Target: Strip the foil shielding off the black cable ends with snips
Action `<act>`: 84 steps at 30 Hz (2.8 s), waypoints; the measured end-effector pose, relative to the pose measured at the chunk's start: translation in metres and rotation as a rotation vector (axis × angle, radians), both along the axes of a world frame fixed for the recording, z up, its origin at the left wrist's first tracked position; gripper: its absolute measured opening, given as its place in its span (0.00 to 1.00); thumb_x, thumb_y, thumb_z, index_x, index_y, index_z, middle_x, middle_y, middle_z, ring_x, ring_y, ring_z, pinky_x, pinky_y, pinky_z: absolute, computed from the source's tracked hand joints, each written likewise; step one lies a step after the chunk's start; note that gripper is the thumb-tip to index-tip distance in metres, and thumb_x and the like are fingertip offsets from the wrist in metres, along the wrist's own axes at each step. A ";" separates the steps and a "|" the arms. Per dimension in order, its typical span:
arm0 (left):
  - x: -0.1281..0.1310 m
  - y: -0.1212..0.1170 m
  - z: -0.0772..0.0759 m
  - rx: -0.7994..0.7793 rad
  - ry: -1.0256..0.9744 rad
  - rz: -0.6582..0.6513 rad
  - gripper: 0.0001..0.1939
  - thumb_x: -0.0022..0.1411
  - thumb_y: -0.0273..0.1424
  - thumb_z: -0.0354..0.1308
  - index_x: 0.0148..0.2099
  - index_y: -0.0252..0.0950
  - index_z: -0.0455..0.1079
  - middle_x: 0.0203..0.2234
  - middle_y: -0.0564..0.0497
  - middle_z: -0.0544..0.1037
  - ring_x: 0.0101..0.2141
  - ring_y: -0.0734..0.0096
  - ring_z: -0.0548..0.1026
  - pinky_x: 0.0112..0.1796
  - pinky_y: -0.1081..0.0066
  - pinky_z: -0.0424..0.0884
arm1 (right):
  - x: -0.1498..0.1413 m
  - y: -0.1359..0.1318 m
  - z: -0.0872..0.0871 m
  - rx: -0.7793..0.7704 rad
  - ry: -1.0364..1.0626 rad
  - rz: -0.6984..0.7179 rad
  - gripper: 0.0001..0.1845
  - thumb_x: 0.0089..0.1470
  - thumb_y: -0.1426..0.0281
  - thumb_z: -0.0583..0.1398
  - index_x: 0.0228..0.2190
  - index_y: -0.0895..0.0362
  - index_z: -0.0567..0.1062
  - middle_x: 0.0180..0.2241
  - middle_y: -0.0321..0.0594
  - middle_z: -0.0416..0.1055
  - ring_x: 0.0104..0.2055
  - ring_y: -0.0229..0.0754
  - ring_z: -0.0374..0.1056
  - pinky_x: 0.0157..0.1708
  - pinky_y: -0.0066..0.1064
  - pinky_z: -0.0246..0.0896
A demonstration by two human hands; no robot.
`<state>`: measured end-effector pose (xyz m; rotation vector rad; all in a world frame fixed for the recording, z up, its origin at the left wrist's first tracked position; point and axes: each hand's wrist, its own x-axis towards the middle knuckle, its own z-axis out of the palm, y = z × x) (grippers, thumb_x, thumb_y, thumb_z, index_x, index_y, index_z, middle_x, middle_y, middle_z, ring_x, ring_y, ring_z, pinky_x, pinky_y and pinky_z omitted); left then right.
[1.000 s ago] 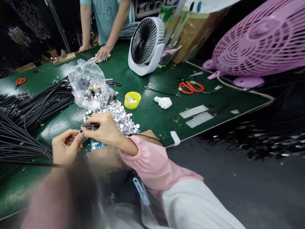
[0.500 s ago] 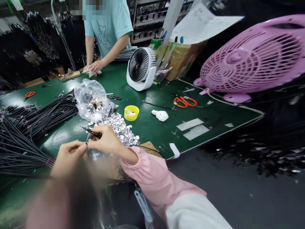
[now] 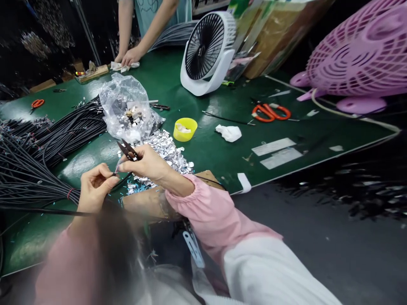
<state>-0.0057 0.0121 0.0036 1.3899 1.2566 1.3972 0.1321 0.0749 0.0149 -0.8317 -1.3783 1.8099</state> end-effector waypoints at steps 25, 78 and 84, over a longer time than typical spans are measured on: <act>-0.002 -0.007 -0.003 0.342 0.572 0.226 0.09 0.55 0.27 0.58 0.24 0.35 0.64 0.17 0.57 0.65 0.20 0.78 0.63 0.22 0.76 0.58 | 0.000 -0.002 -0.003 0.278 -0.038 -0.007 0.23 0.39 0.54 0.64 0.15 0.59 0.65 0.12 0.25 0.52 0.16 0.27 0.45 0.18 0.26 0.38; 0.008 -0.017 0.001 0.042 0.415 0.176 0.13 0.51 0.26 0.62 0.20 0.34 0.62 0.19 0.54 0.68 0.21 0.78 0.64 0.23 0.75 0.59 | 0.003 -0.020 -0.004 0.132 -0.437 -0.246 0.23 0.20 0.53 0.70 0.09 0.57 0.69 0.13 0.38 0.61 0.19 0.37 0.55 0.20 0.31 0.50; 0.008 -0.017 0.002 0.032 0.405 0.162 0.13 0.52 0.27 0.62 0.20 0.35 0.62 0.19 0.55 0.68 0.21 0.78 0.64 0.24 0.75 0.60 | 0.006 -0.020 -0.008 0.135 -0.444 -0.250 0.22 0.22 0.53 0.69 0.09 0.57 0.68 0.13 0.37 0.61 0.20 0.37 0.55 0.20 0.32 0.50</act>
